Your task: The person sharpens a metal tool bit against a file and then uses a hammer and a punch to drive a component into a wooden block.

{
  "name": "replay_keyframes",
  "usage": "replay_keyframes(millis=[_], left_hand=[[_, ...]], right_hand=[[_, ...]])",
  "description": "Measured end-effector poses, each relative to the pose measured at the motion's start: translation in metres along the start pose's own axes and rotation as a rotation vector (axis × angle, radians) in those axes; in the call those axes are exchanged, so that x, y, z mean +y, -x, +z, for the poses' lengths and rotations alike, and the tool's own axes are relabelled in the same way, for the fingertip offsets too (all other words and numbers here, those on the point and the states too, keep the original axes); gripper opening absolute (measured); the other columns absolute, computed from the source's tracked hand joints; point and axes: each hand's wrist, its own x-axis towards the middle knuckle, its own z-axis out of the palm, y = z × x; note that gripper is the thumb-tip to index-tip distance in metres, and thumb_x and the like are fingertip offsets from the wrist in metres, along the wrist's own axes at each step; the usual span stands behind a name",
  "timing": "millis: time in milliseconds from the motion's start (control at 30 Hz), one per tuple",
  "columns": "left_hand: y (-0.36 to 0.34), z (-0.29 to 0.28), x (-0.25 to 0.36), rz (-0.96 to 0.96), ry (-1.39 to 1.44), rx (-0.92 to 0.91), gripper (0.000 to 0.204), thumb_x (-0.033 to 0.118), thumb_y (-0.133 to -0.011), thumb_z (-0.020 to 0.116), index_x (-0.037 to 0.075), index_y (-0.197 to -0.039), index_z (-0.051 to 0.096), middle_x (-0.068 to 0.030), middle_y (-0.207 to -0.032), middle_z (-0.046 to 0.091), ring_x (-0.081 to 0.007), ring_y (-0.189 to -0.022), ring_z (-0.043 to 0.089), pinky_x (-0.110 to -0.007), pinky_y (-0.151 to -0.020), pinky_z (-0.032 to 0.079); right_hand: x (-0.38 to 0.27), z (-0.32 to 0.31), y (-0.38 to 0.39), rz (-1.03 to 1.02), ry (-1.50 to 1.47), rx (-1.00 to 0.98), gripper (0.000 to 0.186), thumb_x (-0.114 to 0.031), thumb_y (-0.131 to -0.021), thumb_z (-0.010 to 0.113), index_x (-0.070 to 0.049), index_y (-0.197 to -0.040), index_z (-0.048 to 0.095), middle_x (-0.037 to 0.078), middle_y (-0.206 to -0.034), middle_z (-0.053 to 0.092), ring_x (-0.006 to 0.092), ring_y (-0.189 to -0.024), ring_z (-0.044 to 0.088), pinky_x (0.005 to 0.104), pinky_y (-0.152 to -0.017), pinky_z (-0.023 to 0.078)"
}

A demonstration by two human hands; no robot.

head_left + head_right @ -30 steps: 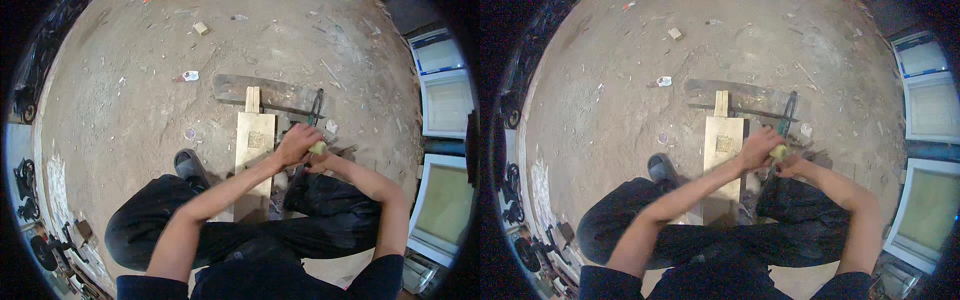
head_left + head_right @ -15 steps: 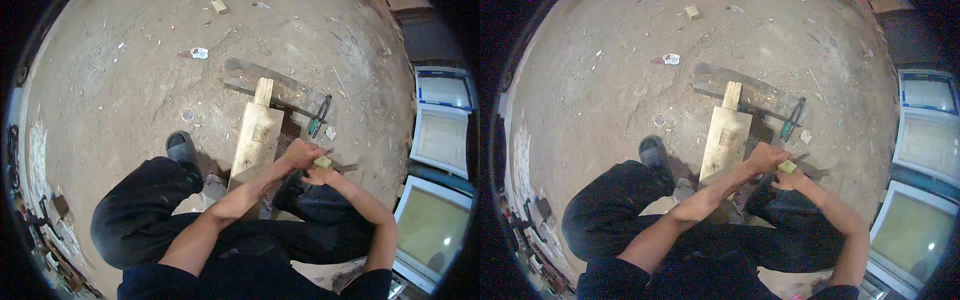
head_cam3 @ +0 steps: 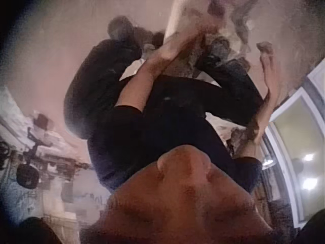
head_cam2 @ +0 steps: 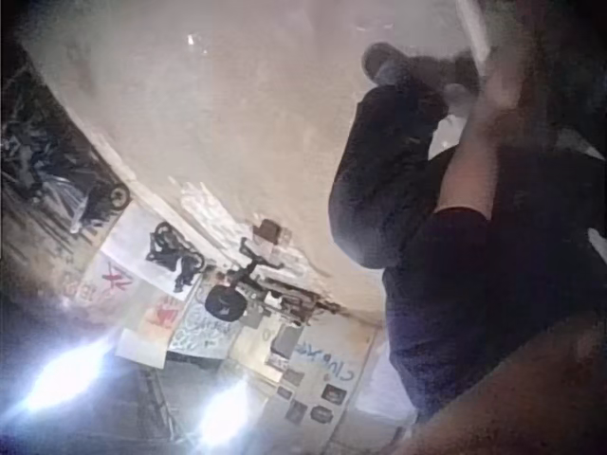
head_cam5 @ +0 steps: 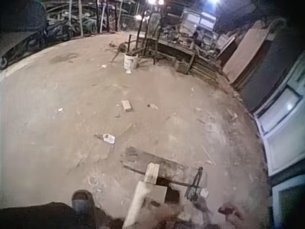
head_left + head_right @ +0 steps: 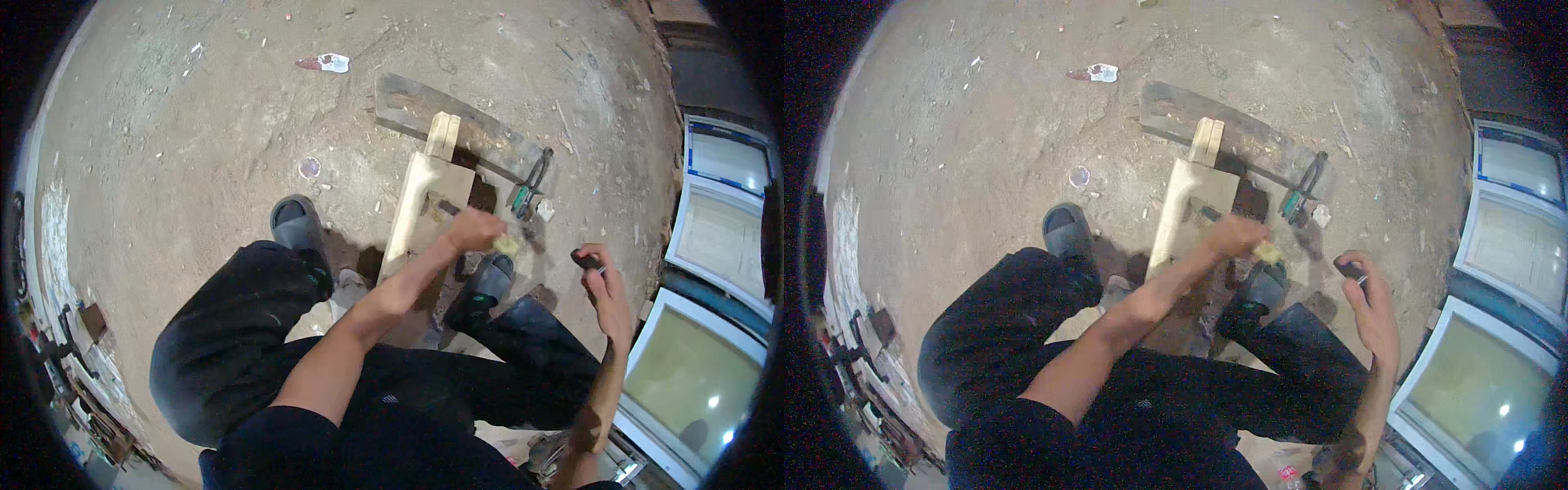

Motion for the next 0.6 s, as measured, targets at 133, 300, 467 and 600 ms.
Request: replay_keyframes(millis=[133, 300, 467, 600], left_hand=[[0.007, 0.017, 0.000, -0.007, -0.004, 0.000, 0.019, 0.023, -0.065, 0.069, 0.012, -0.072, 0.054, -0.0037, -0.064, 0.060, -0.0235, -0.061, 0.066, -0.038, -0.048, 0.050], [-0.006, 0.002, -0.003, -0.076, 0.030, 0.152, 0.022, 0.023, -0.064, 0.071, 0.013, -0.078, 0.057, -0.0025, -0.066, 0.060, -0.0220, -0.062, 0.065, -0.037, -0.050, 0.050], [-0.012, -0.005, -0.006, -0.136, 0.005, 0.111, 0.025, 0.025, -0.067, 0.073, 0.014, -0.086, 0.060, -0.0018, -0.069, 0.060, -0.0213, -0.066, 0.066, -0.037, -0.054, 0.051], [-0.018, -0.003, -0.007, -0.251, 0.066, -0.008, 0.026, 0.028, -0.072, 0.075, 0.014, -0.088, 0.059, -0.0048, -0.071, 0.063, -0.0274, -0.068, 0.067, -0.041, -0.055, 0.051]], right_hand=[[0.002, 0.013, 0.015, -0.007, -0.331, 0.246, 0.024, -0.029, -0.096, 0.054, -0.012, -0.112, 0.053, -0.004, -0.071, 0.050, 0.0067, -0.055, 0.042, 0.0223, -0.050, 0.034], [0.024, 0.058, -0.005, 0.116, -0.510, 0.453, 0.025, -0.035, -0.101, 0.048, -0.015, -0.116, 0.047, -0.003, -0.060, 0.043, 0.0035, -0.046, 0.034, 0.0192, -0.040, 0.022], [0.057, 0.075, -0.018, 0.039, -0.436, 0.387, 0.022, -0.027, -0.100, 0.051, -0.013, -0.116, 0.048, -0.003, -0.067, 0.048, 0.0044, -0.051, 0.038, 0.0206, -0.045, 0.028], [0.042, 0.087, -0.017, 0.032, -0.521, 0.360, 0.022, -0.029, -0.101, 0.050, -0.011, -0.113, 0.048, -0.002, -0.067, 0.050, 0.0040, -0.052, 0.040, 0.0194, -0.046, 0.030]])
